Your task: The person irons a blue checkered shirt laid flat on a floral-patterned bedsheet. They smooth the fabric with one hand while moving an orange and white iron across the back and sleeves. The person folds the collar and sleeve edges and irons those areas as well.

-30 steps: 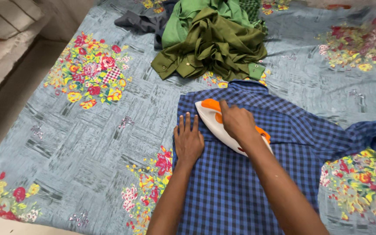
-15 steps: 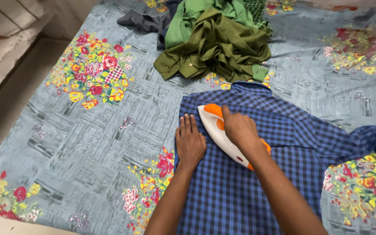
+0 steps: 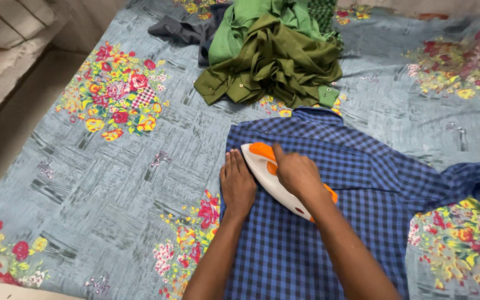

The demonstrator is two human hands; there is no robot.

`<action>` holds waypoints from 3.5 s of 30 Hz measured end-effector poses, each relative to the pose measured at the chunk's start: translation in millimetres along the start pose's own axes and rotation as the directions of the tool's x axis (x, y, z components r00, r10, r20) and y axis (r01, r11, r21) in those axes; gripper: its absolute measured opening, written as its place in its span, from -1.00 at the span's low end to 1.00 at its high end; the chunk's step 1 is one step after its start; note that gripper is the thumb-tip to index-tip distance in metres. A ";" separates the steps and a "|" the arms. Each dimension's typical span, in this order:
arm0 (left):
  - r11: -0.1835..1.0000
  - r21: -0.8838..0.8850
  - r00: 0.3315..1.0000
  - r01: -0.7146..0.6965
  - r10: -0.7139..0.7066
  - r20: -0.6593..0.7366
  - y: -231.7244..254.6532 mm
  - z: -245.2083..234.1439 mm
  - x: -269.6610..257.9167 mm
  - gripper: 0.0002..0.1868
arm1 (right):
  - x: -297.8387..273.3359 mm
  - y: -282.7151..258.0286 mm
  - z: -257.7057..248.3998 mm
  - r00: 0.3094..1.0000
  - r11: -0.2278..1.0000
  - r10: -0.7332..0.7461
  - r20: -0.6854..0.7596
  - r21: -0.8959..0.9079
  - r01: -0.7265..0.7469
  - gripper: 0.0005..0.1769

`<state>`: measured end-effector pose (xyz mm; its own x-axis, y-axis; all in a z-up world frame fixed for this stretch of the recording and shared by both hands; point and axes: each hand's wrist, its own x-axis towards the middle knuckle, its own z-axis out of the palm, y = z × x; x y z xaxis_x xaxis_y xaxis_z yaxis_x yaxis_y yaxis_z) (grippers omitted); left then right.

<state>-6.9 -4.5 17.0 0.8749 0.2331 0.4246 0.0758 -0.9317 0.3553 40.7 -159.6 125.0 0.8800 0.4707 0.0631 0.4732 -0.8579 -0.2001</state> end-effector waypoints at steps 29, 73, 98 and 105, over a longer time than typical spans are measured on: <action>0.999 0.025 0.999 -0.037 0.036 0.020 -7.9 9.1 0.5 -0.35 | -87.6 25.8 -15.6 0.961 0.949 0.275 -0.022 -0.155 -0.275 -0.37; 0.824 -0.290 0.833 -0.486 0.538 0.132 203.9 74.7 -35.7 -0.41 | -147.4 140.6 -41.4 0.811 0.806 0.586 0.010 -0.115 -0.581 -0.23; 0.880 -0.292 0.859 -0.376 0.449 0.245 201.8 60.0 -51.0 -0.41 | -187.8 204.2 -54.9 0.785 0.779 0.607 -0.127 -0.102 -0.619 -0.28; 0.907 -0.180 0.868 -0.380 0.417 0.270 151.3 17.5 -80.3 -0.31 | -214.6 151.0 -53.2 0.862 0.870 0.491 -0.127 0.019 -0.492 -0.28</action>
<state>-57.3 -169.0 22.0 0.9201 -0.2611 0.2919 -0.3494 -0.8839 0.3108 -74.5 -401.1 133.2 0.9959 -0.0412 0.0806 -0.0222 -0.9744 -0.2238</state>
